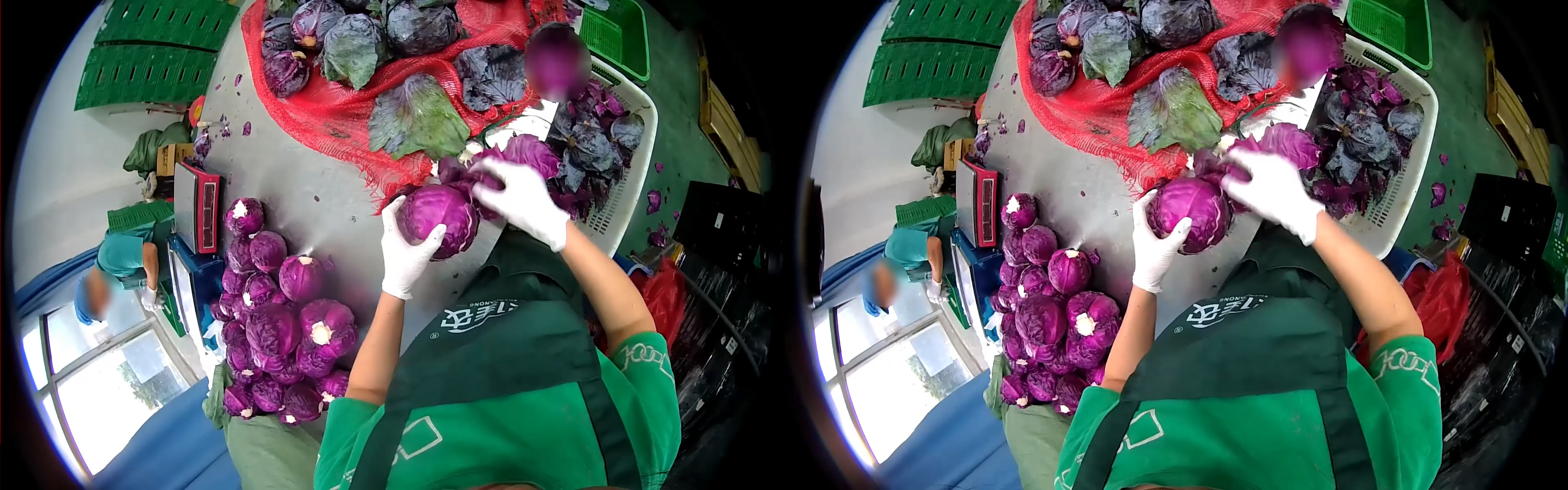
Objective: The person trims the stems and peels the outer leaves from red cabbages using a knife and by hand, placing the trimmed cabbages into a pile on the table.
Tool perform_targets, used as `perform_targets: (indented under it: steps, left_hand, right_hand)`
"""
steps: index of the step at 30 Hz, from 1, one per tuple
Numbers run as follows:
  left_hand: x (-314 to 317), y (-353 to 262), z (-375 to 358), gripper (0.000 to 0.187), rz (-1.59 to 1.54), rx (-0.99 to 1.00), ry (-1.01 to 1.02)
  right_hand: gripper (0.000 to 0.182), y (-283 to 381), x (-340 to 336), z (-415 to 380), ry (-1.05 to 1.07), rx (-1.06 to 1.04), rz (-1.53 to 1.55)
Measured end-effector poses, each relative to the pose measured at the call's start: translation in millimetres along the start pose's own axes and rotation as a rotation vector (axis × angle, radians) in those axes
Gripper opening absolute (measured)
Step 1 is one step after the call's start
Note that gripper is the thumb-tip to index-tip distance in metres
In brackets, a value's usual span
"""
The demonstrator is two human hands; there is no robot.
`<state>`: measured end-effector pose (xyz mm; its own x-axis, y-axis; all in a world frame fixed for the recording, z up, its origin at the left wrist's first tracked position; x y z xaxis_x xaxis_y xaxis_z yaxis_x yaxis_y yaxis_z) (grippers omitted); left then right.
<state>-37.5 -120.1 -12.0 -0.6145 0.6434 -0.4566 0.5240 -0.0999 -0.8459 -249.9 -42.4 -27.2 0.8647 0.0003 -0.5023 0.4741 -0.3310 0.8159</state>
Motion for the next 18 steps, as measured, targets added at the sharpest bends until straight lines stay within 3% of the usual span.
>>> perform_targets:
  steps: [2, 4, 5, 6, 8, 10, 15, 16, 18]
  left_hand:
    - [-2, 3, -1, 0.072, 0.015, 0.006, -0.011]
    - [-2, 16, -2, 0.068, -0.289, -0.045, -0.078]
    - [-1, 24, -6, 0.062, -0.258, -0.072, -0.093]
    - [-2, 28, -11, 0.062, -0.257, -0.083, -0.096]
    - [8, 49, -13, 0.061, -0.532, -0.236, -0.058]
    - [12, 50, -12, 0.06, -0.605, -0.293, -0.08]
    - [9, 33, -10, 0.059, -0.741, -0.407, -0.069]
    - [9, 42, -9, 0.059, -0.737, -0.408, -0.073]
    - [7, 41, 2, 0.049, -0.426, -0.2, -0.023]
  right_hand:
    - [0.048, -49, 4, 17, -0.121, 0.051, -0.116]
    - [0.05, -29, -8, 14, -0.223, -0.06, -0.224]
    - [0.051, -12, -14, 5, -0.31, -0.161, -0.33]
    - [0.052, 2, -31, -6, -0.395, -0.117, -0.39]
    - [0.053, 20, -34, -23, -0.349, -0.096, -0.314]
    - [0.057, 37, -6, -32, -0.111, -0.144, -0.198]
    - [0.067, 29, 34, -24, 0.024, -0.164, -0.03]
    - [0.069, 28, 37, -23, 0.054, -0.174, -0.001]
    - [0.068, 33, 35, -28, -0.014, -0.213, -0.144]
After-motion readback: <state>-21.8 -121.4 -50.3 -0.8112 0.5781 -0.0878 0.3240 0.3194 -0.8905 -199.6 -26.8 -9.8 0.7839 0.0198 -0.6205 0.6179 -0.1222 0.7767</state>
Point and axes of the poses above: each hand's wrist, its own z-axis towards the middle knuckle, its own x-axis out of the palm, y = z × x, the point moved 9 cm from there along z, towards the middle knuckle, and after that the axes turned 9 degrees about y, right-handed, at the moved point
